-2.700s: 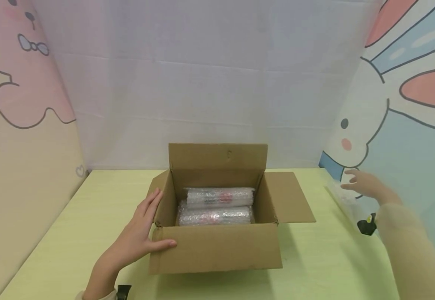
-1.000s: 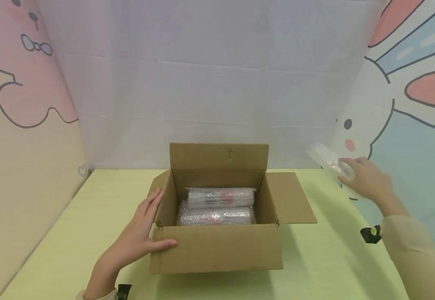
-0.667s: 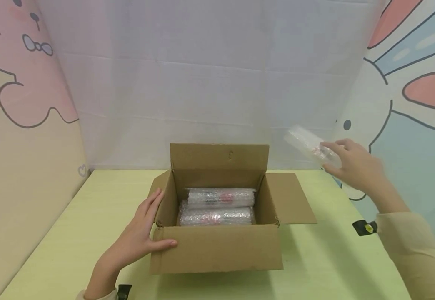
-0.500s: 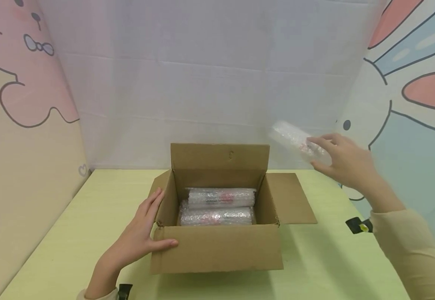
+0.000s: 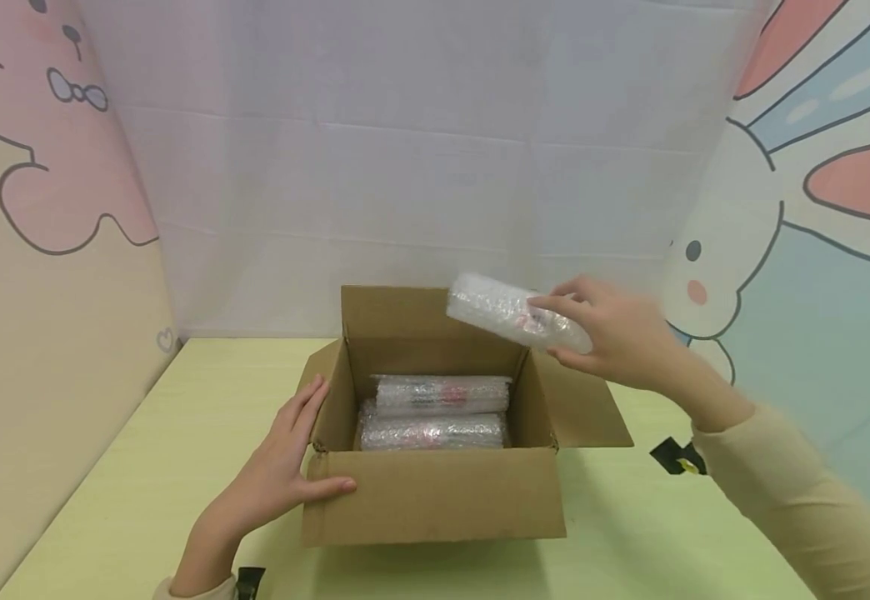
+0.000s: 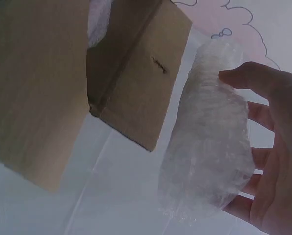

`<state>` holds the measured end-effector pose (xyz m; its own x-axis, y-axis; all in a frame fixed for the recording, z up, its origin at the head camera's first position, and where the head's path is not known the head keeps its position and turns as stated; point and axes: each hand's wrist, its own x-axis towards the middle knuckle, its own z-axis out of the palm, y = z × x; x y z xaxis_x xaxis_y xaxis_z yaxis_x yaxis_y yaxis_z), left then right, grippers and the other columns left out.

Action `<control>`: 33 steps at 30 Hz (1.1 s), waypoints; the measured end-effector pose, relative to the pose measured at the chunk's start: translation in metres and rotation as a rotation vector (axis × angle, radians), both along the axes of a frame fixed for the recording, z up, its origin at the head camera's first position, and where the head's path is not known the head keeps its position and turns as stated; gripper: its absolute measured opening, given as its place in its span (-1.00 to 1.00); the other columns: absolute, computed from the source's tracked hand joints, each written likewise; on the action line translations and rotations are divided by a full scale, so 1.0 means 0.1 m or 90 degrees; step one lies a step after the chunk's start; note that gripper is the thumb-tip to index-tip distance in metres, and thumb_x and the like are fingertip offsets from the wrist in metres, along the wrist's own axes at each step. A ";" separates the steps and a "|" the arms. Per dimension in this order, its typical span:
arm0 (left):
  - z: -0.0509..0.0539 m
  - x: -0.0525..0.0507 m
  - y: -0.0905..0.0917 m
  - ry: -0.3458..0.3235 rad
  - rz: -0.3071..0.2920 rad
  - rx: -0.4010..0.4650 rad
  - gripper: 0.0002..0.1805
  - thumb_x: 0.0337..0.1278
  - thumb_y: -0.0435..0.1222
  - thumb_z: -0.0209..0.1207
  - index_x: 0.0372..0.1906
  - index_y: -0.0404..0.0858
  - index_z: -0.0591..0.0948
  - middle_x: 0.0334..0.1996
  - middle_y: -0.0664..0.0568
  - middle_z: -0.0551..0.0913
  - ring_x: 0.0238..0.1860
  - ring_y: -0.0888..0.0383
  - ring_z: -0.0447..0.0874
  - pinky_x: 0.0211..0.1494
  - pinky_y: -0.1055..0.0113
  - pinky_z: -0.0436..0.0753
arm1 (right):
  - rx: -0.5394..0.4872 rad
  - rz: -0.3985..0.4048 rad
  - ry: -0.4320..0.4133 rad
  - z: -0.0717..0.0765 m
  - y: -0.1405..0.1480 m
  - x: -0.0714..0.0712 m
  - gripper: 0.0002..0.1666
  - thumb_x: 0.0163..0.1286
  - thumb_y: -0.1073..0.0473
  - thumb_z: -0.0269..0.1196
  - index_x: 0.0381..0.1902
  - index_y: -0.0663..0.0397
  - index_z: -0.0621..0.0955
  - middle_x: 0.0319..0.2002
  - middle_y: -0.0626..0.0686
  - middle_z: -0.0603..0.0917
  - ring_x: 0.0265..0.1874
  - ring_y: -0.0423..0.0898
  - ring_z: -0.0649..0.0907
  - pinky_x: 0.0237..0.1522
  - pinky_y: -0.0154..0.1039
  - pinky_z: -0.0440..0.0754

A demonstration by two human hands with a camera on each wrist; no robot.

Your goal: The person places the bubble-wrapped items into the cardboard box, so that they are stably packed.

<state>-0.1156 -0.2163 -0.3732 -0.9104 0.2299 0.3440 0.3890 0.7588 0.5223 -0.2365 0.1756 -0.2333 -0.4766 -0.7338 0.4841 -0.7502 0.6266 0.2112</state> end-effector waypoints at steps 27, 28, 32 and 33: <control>-0.01 0.01 0.02 0.006 0.002 0.002 0.30 -0.24 0.09 0.48 0.56 -0.17 -0.06 0.52 -0.17 0.00 0.48 -0.24 0.02 0.33 -0.30 0.29 | 0.254 0.099 -0.193 -0.48 -0.82 0.17 -0.39 0.17 -0.11 0.40 0.20 -0.31 0.53 -0.03 -0.07 0.58 -0.19 -0.11 0.62 -0.63 -0.40 0.41; -0.01 0.01 0.02 0.005 0.002 0.002 0.30 -0.23 0.09 0.48 0.55 -0.17 -0.06 0.52 -0.16 -0.01 0.48 -0.24 0.01 0.33 -0.30 0.30 | 0.259 0.098 -0.201 -0.50 -0.83 0.17 -0.38 0.17 -0.11 0.40 0.20 -0.32 0.53 -0.02 -0.07 0.58 -0.17 -0.10 0.63 -0.60 -0.39 0.44; 0.00 0.02 0.02 0.004 0.002 0.002 0.29 -0.23 0.09 0.47 0.55 -0.17 -0.06 0.52 -0.15 -0.01 0.48 -0.23 0.01 0.33 -0.29 0.29 | 0.285 0.095 -0.224 -0.61 -0.88 0.16 -0.38 0.17 -0.13 0.40 0.20 -0.33 0.53 0.04 -0.08 0.58 -0.09 -0.09 0.64 -0.49 -0.33 0.55; 0.00 0.02 0.02 0.004 0.002 0.002 0.29 -0.23 0.08 0.48 0.55 -0.18 -0.06 0.52 -0.16 -0.01 0.48 -0.23 0.01 0.34 -0.29 0.29 | 0.288 0.097 -0.227 -0.64 -0.89 0.16 -0.39 0.17 -0.12 0.40 0.20 -0.32 0.53 0.04 -0.08 0.58 -0.08 -0.09 0.65 -0.46 -0.30 0.57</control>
<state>-0.1136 -0.2139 -0.3735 -0.9092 0.2256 0.3499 0.3892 0.7588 0.5222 -0.2209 0.0869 -0.2971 -0.4253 -0.9029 -0.0629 -0.8983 0.4127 0.1509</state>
